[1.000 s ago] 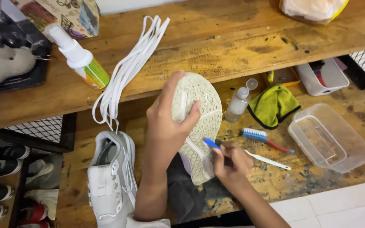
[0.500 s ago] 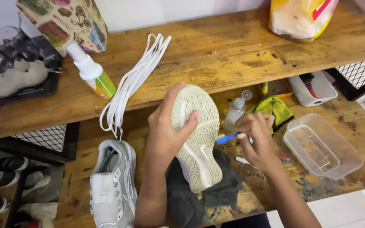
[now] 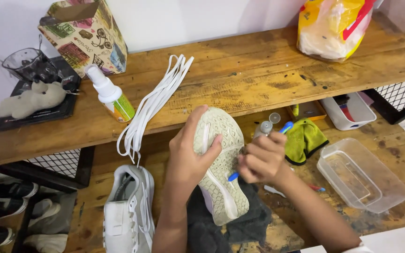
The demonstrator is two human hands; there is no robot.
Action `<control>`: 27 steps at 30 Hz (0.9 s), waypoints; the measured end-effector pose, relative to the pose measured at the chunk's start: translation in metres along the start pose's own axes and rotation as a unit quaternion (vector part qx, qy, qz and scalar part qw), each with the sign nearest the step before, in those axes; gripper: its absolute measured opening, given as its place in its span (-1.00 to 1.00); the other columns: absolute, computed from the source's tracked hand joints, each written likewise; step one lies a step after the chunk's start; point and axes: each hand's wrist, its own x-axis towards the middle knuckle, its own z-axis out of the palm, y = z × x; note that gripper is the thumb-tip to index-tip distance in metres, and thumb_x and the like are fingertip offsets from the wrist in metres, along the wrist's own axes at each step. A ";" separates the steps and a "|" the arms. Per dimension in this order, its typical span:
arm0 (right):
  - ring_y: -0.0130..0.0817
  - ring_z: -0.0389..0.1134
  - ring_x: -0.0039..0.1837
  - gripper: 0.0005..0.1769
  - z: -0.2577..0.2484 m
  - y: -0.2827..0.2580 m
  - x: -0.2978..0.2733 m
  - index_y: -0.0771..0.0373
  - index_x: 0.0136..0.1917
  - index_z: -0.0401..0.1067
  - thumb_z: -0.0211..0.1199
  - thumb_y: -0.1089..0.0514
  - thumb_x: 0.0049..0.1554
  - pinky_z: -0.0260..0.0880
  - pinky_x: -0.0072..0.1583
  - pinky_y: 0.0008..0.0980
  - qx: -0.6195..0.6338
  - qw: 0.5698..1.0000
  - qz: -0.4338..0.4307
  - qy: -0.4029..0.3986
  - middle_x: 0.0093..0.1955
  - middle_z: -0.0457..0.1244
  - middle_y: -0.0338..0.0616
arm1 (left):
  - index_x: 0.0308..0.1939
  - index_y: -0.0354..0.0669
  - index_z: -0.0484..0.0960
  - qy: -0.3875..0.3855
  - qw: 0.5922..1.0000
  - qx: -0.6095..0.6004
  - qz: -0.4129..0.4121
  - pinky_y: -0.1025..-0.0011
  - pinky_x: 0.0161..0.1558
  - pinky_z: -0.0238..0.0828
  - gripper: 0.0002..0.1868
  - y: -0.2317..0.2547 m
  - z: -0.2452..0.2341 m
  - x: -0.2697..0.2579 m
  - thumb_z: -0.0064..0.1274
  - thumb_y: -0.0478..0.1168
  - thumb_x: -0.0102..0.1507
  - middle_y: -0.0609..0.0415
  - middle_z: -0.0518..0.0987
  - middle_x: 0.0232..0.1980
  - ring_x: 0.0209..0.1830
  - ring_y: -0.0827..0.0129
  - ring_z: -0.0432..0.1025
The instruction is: The person scrubs the sole of a white sneaker with a blue toothbrush, then wipes the sole with a dark cloth. The person repeats the scrubbing and wiping on the same shoe.
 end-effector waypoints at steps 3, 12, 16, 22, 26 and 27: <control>-0.18 0.01 -0.46 -0.57 -0.011 0.039 0.001 0.02 -0.57 0.07 0.17 0.23 0.02 -0.05 -0.18 -0.20 -0.031 0.999 0.024 0.014 -0.57 0.02 -0.27 | 0.40 -0.22 0.39 -0.001 1.000 0.000 -0.002 -0.18 0.20 0.41 -0.34 0.002 -0.001 0.000 0.19 -0.27 0.22 -0.51 0.51 0.27 0.30 -0.38 0.40; -0.19 0.00 -0.46 -0.58 -0.020 0.028 0.038 0.08 -0.57 0.08 0.15 0.25 0.02 -0.08 -0.17 -0.25 -0.024 0.999 0.033 0.029 -0.57 0.03 -0.22 | 0.40 -0.24 0.39 -0.002 1.000 -0.008 0.007 -0.19 0.20 0.40 -0.35 0.000 -0.001 0.001 0.18 -0.27 0.22 -0.53 0.50 0.26 0.30 -0.41 0.39; -0.30 -0.05 -0.48 -0.69 0.018 0.023 -0.010 0.01 -0.63 0.08 0.14 0.16 -0.19 -0.05 -0.12 -0.21 0.010 0.995 -0.018 0.093 -0.60 0.02 -0.33 | 0.39 -0.24 0.41 0.002 1.000 -0.006 0.009 -0.17 0.19 0.42 -0.35 -0.002 -0.001 0.000 0.20 -0.27 0.22 -0.52 0.51 0.26 0.30 -0.40 0.40; -0.19 0.03 -0.45 -0.54 -0.003 0.035 -0.026 0.06 -0.60 0.08 0.16 0.24 0.03 -0.07 -0.05 -0.18 -0.042 0.997 0.052 0.047 -0.59 0.05 -0.24 | 0.40 -0.25 0.39 0.000 1.000 -0.008 0.011 -0.19 0.21 0.39 -0.35 0.000 -0.001 0.000 0.18 -0.28 0.22 -0.53 0.49 0.28 0.31 -0.42 0.38; -0.27 0.00 -0.46 -0.69 0.008 0.013 -0.045 0.01 -0.61 0.12 0.16 0.13 -0.15 -0.06 -0.10 -0.18 -0.004 0.998 0.022 0.067 -0.57 0.05 -0.28 | 0.39 -0.27 0.40 -0.001 1.000 -0.005 0.011 -0.19 0.20 0.41 -0.35 0.000 0.000 0.001 0.19 -0.29 0.22 -0.53 0.50 0.26 0.30 -0.42 0.39; -0.26 -0.01 -0.47 -0.69 0.006 0.017 -0.047 0.00 -0.62 0.11 0.16 0.13 -0.16 -0.07 -0.11 -0.18 -0.014 0.997 0.016 0.071 -0.56 0.03 -0.29 | 0.39 -0.28 0.40 0.000 1.000 -0.006 0.013 -0.21 0.20 0.40 -0.35 0.000 0.000 0.002 0.18 -0.30 0.22 -0.54 0.50 0.26 0.30 -0.43 0.39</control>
